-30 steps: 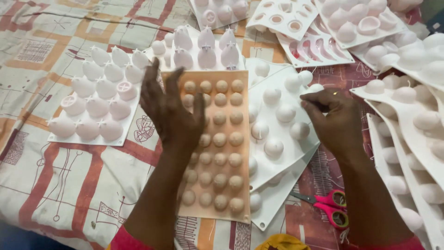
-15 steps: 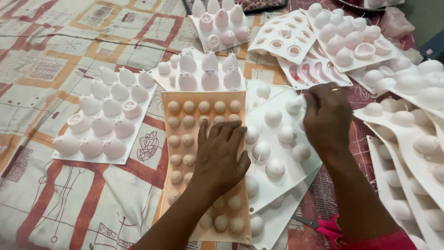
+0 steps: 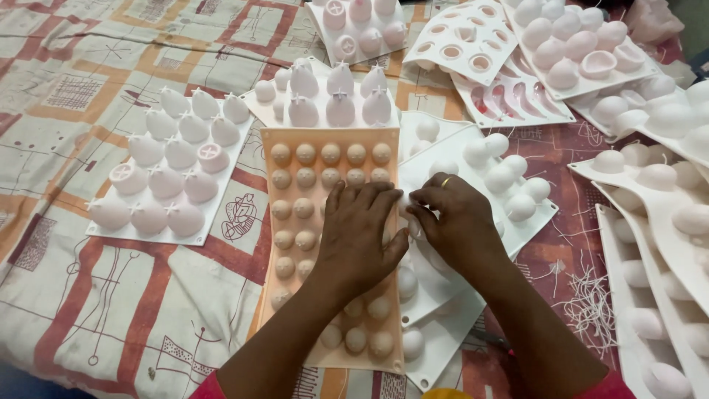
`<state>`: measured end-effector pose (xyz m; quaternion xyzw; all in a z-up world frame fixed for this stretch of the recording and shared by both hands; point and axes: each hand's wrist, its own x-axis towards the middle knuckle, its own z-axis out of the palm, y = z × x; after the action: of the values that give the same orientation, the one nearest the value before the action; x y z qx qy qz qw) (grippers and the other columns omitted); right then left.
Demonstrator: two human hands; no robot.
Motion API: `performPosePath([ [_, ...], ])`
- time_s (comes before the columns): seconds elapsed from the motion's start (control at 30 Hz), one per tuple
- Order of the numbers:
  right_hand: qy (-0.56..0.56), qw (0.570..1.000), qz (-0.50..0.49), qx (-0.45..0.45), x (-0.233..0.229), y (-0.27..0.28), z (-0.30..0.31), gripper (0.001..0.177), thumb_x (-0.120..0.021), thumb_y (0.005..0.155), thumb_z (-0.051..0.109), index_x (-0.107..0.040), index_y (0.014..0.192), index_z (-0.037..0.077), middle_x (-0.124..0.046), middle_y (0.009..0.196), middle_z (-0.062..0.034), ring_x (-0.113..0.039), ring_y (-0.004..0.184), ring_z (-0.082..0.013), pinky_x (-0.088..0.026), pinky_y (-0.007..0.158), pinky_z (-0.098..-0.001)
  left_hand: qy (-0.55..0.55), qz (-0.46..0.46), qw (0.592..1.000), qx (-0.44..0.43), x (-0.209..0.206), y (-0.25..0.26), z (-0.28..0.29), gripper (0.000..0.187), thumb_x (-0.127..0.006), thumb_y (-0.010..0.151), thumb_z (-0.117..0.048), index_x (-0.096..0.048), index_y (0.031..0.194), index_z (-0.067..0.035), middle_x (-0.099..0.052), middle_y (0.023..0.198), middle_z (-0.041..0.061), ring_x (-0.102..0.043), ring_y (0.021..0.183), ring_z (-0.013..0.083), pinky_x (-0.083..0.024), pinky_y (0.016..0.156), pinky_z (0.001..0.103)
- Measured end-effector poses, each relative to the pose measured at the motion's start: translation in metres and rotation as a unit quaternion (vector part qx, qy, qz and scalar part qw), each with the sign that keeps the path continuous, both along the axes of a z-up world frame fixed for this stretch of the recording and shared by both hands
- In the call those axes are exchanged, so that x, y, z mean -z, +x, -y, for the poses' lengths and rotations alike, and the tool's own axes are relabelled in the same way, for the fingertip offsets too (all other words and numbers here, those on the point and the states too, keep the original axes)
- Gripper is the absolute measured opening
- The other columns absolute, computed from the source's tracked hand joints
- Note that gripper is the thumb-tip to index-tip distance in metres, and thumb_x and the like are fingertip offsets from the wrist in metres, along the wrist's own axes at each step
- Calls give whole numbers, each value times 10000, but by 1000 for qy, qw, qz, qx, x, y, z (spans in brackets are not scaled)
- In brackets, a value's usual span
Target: Preparing silicone candle molds by threading wicks through them.
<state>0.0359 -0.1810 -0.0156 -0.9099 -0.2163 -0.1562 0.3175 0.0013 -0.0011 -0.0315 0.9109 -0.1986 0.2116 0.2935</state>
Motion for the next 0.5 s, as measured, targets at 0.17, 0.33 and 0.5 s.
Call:
performPosePath([
  [0.17, -8, 996, 83, -15, 0, 0, 9, 38, -749, 850, 35, -741, 886, 44, -682, 868, -92, -671, 832, -287, -527, 730, -400, -1, -3, 1000, 1, -2, 0, 0, 542, -735, 820, -307, -612, 1291, -68, -602, 1293, 119, -525, 1247, 335, -268, 1180, 574],
  [0.33, 90, 995, 8, 40, -23, -13, 34, 48, -754, 920, 53, -714, 911, 28, -669, 801, -55, -632, 668, -162, -495, 632, -339, -1, -5, 1000, 1, -1, -1, 0, 540, -735, 818, -305, -614, 1289, -70, -604, 1285, 121, -526, 1239, 339, -270, 1178, 576],
  [0.5, 290, 952, -81, 45, -23, -41, 68, 62, -731, 981, 24, -721, 1041, 8, -726, 933, -24, -655, 841, -73, -532, 752, -224, 0, 7, 1000, 1, -1, -2, 0, 521, -735, 819, -292, -620, 1275, -70, -607, 1291, 120, -528, 1236, 340, -279, 1185, 570],
])
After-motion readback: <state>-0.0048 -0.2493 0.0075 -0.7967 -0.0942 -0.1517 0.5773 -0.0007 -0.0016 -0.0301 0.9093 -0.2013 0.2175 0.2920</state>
